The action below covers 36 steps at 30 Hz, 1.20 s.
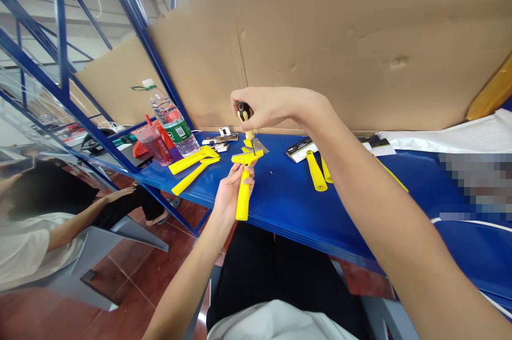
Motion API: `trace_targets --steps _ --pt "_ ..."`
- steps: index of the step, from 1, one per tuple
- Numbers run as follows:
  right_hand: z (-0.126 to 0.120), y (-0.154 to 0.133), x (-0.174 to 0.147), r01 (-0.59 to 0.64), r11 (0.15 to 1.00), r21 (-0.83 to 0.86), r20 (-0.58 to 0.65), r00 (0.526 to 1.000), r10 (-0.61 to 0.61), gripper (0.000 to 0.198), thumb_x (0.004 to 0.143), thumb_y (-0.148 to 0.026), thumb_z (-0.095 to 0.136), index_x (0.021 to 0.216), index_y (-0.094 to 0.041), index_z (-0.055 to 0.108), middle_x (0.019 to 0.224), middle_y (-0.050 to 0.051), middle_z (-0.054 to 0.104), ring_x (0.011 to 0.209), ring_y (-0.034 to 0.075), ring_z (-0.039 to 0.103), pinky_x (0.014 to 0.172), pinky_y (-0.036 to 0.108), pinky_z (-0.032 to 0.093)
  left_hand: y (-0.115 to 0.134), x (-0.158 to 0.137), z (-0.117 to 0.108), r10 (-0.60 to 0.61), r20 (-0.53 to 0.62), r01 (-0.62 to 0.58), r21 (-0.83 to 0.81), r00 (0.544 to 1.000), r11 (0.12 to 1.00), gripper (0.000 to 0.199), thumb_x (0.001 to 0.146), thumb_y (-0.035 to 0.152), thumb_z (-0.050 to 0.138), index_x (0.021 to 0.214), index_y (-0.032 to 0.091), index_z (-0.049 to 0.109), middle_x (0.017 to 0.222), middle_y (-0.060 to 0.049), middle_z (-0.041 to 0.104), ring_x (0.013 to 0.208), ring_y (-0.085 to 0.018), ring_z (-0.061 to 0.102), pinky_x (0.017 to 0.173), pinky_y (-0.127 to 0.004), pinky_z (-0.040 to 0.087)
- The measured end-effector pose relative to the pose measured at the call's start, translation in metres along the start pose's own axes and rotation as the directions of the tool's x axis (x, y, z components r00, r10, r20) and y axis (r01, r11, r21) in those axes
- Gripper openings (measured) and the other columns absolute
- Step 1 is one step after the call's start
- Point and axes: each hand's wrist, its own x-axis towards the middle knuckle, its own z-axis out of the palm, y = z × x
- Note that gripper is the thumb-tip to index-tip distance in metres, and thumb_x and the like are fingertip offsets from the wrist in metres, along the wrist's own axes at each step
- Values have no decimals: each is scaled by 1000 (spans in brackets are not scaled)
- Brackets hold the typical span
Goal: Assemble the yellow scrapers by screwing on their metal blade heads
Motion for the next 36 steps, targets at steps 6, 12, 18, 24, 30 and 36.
trace_targets --steps 6,12,18,24,30,36 --pt "-4 1 1 50 999 20 -8 999 -50 31 89 -49 81 103 -23 72 97 6 73 86 23 61 71 36 38 -1 0 0 28 -26 -27 31 999 999 26 100 3 63 117 22 62 135 -13 68 88 -12 69 61 -17 48" --pt "-1 3 0 -23 999 -43 8 1000 24 32 88 -46 81 110 -24 72 97 6 73 85 24 61 70 37 38 -1 2 -1 35 -39 -34 19 999 999 30 97 2 65 119 23 61 139 -15 66 89 -12 69 61 -18 47" --pt "-2 4 1 41 999 -5 40 998 -40 35 86 -50 84 107 -24 74 102 7 74 88 25 63 71 37 39 -1 3 -4 54 -14 -54 31 998 998 36 96 3 68 124 24 60 134 -14 68 85 -12 70 60 -17 48" --pt "0 5 2 -55 998 -31 13 998 56 41 83 -56 86 106 -25 72 94 6 72 83 24 60 67 37 37 0 2 -3 35 -26 -35 5 999 999 34 96 1 66 121 23 60 135 -14 68 85 -11 70 60 -17 48" --pt "0 7 4 31 999 23 20 999 -32 32 88 -50 83 103 -24 71 98 5 72 85 23 59 70 37 38 -1 1 -1 33 -22 -33 -8 999 999 33 98 2 65 123 23 59 136 -15 68 84 -11 70 60 -16 49" --pt "-1 11 2 29 1000 -2 32 999 -29 34 86 -50 84 107 -25 72 101 5 73 88 23 61 71 36 39 0 3 -4 44 -23 -43 26 999 999 35 96 1 66 123 23 60 135 -14 68 85 -12 71 59 -17 49"
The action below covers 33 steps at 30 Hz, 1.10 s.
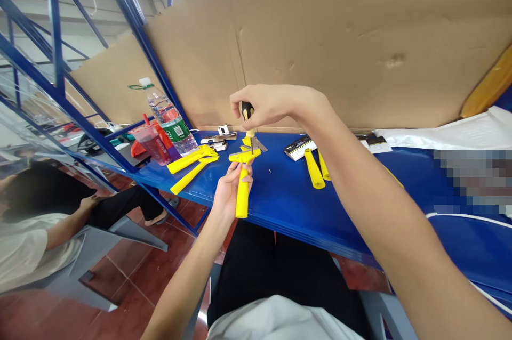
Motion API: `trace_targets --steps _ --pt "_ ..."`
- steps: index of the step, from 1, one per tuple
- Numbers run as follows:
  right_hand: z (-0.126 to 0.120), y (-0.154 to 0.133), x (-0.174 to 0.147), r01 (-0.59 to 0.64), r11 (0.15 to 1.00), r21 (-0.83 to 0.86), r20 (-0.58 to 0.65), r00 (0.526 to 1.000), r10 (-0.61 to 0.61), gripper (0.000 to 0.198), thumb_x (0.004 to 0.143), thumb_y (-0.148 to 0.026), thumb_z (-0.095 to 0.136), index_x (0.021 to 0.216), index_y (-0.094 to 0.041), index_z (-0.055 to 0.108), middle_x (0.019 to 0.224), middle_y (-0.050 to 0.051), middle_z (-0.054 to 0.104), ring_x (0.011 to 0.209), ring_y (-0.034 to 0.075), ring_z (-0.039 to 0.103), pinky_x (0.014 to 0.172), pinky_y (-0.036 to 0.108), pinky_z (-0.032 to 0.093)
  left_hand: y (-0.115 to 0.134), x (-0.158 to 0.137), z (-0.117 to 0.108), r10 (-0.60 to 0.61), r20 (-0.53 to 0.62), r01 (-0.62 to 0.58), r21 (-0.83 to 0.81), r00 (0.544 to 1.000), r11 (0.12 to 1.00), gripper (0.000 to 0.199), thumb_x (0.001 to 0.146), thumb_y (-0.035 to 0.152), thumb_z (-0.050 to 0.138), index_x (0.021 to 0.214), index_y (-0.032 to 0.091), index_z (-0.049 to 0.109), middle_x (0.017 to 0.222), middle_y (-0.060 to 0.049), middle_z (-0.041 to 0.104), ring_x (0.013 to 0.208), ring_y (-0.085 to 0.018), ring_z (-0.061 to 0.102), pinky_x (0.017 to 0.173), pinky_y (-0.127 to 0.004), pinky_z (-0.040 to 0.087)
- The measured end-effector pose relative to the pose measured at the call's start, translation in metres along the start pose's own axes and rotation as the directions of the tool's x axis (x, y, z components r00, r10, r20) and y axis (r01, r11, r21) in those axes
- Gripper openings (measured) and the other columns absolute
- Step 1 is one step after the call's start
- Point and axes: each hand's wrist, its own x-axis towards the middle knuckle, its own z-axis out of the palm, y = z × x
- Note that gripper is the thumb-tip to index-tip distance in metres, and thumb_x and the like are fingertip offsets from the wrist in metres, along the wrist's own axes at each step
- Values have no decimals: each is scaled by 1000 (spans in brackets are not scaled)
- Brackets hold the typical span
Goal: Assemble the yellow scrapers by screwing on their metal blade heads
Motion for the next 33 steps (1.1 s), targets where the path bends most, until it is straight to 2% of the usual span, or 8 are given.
trace_targets --steps 3,5,8,11,17,23,28,33 --pt "-2 3 0 69 996 58 43 997 -72 37 86 -48 84 111 -25 72 109 6 75 92 24 63 73 35 41 0 0 0 -10 12 10 -16 1000 1000 36 97 1 66 124 24 60 137 -15 68 84 -11 70 59 -17 49" --pt "-3 3 1 82 996 46 33 996 -83 35 87 -49 83 110 -25 73 106 5 75 91 23 63 72 35 40 1 0 0 -17 27 18 -36 1000 999 36 97 1 66 125 23 60 137 -15 68 84 -11 70 59 -16 49" --pt "-2 -1 1 15 1000 -16 -13 1000 -15 34 89 -53 82 107 -25 74 95 4 73 85 22 62 71 35 38 0 -1 1 -15 24 16 -31 1000 999 37 97 1 66 125 23 60 138 -15 68 84 -11 70 60 -16 49" --pt "0 -3 0 -52 998 -38 -33 998 51 37 88 -55 83 107 -25 74 94 5 73 85 23 62 70 36 38 0 -1 0 1 6 -1 -2 1000 1000 40 95 2 68 127 24 60 140 -15 68 85 -12 71 59 -17 49" --pt "-1 3 1 23 999 34 13 1000 -24 42 84 -53 86 112 -26 73 103 5 74 90 24 63 71 35 41 0 -1 0 -11 17 11 -16 1000 1000 39 96 2 67 126 24 59 142 -15 67 85 -12 71 60 -17 49" --pt "2 -1 0 -38 999 -14 -52 998 37 37 88 -53 84 107 -24 72 95 5 72 84 23 60 70 37 38 0 -1 1 -9 2 9 -40 1000 999 30 98 0 62 119 22 59 132 -15 68 83 -11 69 60 -16 48" --pt "-1 1 -1 25 997 76 19 999 -26 36 85 -49 85 110 -26 72 106 6 75 89 24 63 72 37 43 0 -2 2 -3 -2 3 -38 1000 999 35 97 0 64 122 23 59 133 -14 68 83 -11 69 59 -16 48" --pt "-1 -2 1 -27 1000 16 -27 999 27 36 85 -55 85 97 -24 72 90 5 71 83 23 61 69 37 38 0 -2 2 -9 -3 9 -32 1000 999 35 96 0 64 122 23 58 134 -15 68 83 -11 69 60 -17 48"
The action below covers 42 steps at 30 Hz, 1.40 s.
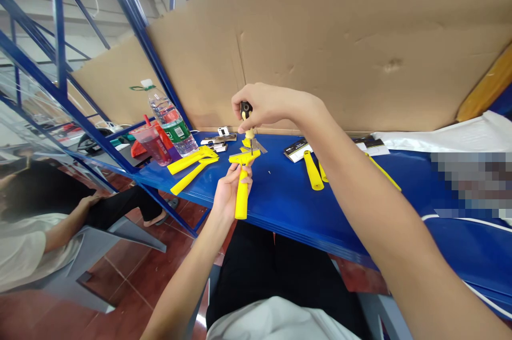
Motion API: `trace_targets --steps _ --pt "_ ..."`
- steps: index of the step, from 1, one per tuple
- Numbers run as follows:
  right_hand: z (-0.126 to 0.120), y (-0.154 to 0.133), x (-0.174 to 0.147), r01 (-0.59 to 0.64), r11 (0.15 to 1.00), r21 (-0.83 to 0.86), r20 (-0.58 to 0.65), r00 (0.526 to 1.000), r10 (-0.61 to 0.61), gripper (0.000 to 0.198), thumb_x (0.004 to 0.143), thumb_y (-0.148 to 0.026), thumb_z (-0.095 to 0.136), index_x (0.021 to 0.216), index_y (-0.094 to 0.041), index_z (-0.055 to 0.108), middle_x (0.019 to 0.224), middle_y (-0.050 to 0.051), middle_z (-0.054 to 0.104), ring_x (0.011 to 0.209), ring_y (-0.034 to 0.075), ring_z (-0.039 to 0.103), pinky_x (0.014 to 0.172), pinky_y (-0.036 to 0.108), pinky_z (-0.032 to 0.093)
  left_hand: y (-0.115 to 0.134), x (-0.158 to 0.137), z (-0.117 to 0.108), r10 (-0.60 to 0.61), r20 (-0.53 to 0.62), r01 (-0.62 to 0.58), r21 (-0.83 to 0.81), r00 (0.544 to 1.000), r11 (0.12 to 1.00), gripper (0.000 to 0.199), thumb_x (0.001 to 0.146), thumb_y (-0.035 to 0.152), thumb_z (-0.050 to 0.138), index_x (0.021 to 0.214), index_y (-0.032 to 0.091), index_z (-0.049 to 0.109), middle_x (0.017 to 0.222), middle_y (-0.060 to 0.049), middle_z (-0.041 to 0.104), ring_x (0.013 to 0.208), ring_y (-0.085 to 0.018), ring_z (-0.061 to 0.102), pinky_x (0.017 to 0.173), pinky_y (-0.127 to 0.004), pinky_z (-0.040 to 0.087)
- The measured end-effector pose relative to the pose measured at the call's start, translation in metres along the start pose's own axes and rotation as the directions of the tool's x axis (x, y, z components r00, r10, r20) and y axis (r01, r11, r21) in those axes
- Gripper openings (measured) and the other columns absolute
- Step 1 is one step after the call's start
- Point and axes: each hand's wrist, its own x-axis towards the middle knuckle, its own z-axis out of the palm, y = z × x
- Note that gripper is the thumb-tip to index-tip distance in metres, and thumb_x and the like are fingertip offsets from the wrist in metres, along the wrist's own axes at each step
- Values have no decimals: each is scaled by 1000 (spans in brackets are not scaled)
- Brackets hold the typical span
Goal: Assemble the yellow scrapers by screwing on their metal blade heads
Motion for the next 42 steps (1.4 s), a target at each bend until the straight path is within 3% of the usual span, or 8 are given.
trace_targets --steps 9,14,19,23,26,30,35,42 --pt "-1 1 -3 2 1000 22 54 999 -3 42 84 -48 86 112 -24 67 104 7 73 89 24 62 70 36 41 0 -1 1 -4 -11 4 -17 1000 1000 32 94 -1 65 115 22 58 135 -15 67 83 -10 68 60 -16 47" --pt "1 2 1 -14 1000 2 8 1000 14 43 85 -58 85 106 -24 68 94 5 71 85 23 61 69 36 39 0 -1 1 -8 -2 8 -20 1000 1000 29 96 -1 64 114 22 58 126 -14 68 83 -11 67 60 -16 47" --pt "2 3 0 -49 999 -8 14 999 49 43 85 -54 85 109 -24 66 97 6 72 82 23 60 67 37 40 -2 -1 1 -3 2 3 -31 1000 1000 30 96 -3 63 111 22 56 116 -11 67 83 -12 68 59 -16 47" --pt "0 2 -1 19 997 70 64 998 -23 42 85 -52 85 112 -25 67 104 7 73 87 24 61 72 37 44 -2 0 -1 6 11 -6 -34 1000 999 31 95 -2 65 113 22 57 118 -11 68 84 -12 67 59 -16 46" --pt "1 0 1 69 994 87 25 997 -72 42 87 -54 84 110 -24 67 103 7 72 91 24 61 75 37 44 -3 1 -4 13 36 -12 -33 999 999 31 94 -2 67 112 22 58 121 -11 68 85 -12 67 60 -16 46" --pt "6 1 5 66 997 38 -11 998 -65 41 88 -53 85 108 -23 65 99 6 71 89 23 58 72 35 40 -4 3 -4 3 35 -2 -37 999 999 31 93 -2 68 110 21 58 119 -12 68 85 -12 67 61 -17 45" --pt "5 3 2 18 999 48 48 999 -20 45 84 -49 88 115 -24 66 102 6 73 87 23 61 69 35 42 -3 2 -4 -1 23 2 -32 1000 999 31 93 -2 68 111 22 58 119 -12 68 85 -12 67 60 -17 45" --pt "-2 -1 -3 -23 1000 -3 -14 1000 23 40 86 -58 85 95 -22 70 88 5 71 81 22 61 67 35 38 -2 2 -6 -4 43 6 -31 999 999 32 92 -2 70 110 22 59 119 -11 68 84 -12 65 60 -17 44"
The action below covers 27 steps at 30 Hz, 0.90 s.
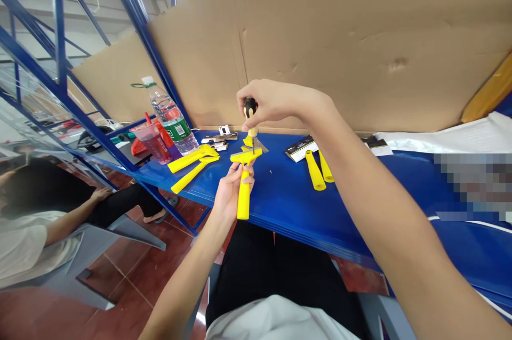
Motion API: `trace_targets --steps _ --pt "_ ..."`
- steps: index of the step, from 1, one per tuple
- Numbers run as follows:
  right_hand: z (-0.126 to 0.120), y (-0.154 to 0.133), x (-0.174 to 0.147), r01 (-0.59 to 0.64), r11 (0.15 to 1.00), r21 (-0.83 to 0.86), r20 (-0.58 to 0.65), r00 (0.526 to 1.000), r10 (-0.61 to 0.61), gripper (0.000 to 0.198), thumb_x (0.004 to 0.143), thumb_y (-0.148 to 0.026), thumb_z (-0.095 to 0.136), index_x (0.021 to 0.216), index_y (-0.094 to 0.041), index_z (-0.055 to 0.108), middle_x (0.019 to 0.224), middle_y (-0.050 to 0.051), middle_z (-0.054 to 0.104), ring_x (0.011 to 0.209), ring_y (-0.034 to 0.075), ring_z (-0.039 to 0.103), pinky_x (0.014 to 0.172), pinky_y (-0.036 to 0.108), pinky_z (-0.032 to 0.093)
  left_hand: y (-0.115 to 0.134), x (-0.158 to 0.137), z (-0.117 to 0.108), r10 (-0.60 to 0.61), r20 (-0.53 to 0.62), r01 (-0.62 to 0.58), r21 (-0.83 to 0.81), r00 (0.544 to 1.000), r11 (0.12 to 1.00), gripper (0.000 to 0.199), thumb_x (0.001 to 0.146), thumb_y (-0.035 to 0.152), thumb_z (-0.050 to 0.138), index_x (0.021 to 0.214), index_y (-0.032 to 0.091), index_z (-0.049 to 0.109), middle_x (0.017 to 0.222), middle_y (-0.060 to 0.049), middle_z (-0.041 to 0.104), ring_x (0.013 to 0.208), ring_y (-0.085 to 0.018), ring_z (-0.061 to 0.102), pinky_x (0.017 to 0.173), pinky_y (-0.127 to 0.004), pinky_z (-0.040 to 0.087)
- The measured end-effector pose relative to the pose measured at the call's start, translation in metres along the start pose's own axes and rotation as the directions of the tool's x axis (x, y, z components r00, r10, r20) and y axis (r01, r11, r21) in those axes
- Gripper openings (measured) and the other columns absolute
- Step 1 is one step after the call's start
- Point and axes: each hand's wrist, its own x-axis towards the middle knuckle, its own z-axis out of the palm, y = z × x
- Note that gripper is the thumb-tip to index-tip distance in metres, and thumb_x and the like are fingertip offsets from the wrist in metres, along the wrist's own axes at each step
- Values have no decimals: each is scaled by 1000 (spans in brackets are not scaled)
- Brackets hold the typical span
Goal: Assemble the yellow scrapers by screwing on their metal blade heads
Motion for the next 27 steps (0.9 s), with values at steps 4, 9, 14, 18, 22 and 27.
trace_targets --steps 4,9,14,18,22,27 --pt "2 4 2 -46 998 -35 -1 999 46 42 85 -59 87 95 -22 68 87 5 70 79 21 59 65 35 36 0 0 1 -2 -11 2 3 1000 1000 33 91 -3 69 110 22 59 120 -12 68 84 -11 65 60 -17 44" --pt "1 4 1 47 997 61 70 996 -51 39 86 -53 86 105 -24 70 101 6 75 85 22 61 68 35 40 0 -1 3 15 -13 -15 19 1000 1000 32 92 -2 68 111 22 58 120 -12 68 84 -11 66 60 -16 45" --pt "1 -6 0 -15 1000 -21 28 1000 15 37 88 -58 82 96 -24 72 90 6 74 83 23 63 68 36 38 0 -3 6 11 -40 -9 38 999 999 30 94 -1 66 113 22 59 127 -13 68 84 -11 66 60 -17 46" --pt "2 -4 -1 -124 991 -50 27 992 125 40 88 -63 79 95 -24 74 81 6 74 82 26 67 68 36 39 1 -3 6 6 -61 -3 53 998 999 30 94 0 66 113 22 61 136 -14 67 87 -12 67 61 -19 45" --pt "-1 5 -3 -68 997 -45 63 996 71 41 83 -57 86 106 -25 75 94 6 76 84 25 65 68 36 40 1 -3 5 21 -46 -19 47 999 999 34 92 -1 68 115 23 61 134 -14 67 86 -12 67 61 -19 45" --pt "-3 6 -2 8 1000 -27 14 1000 -8 40 84 -55 85 107 -24 75 98 7 75 86 24 64 69 36 40 1 -4 5 17 -21 -16 50 1000 999 35 91 0 70 116 23 60 134 -14 68 86 -12 67 61 -18 45"
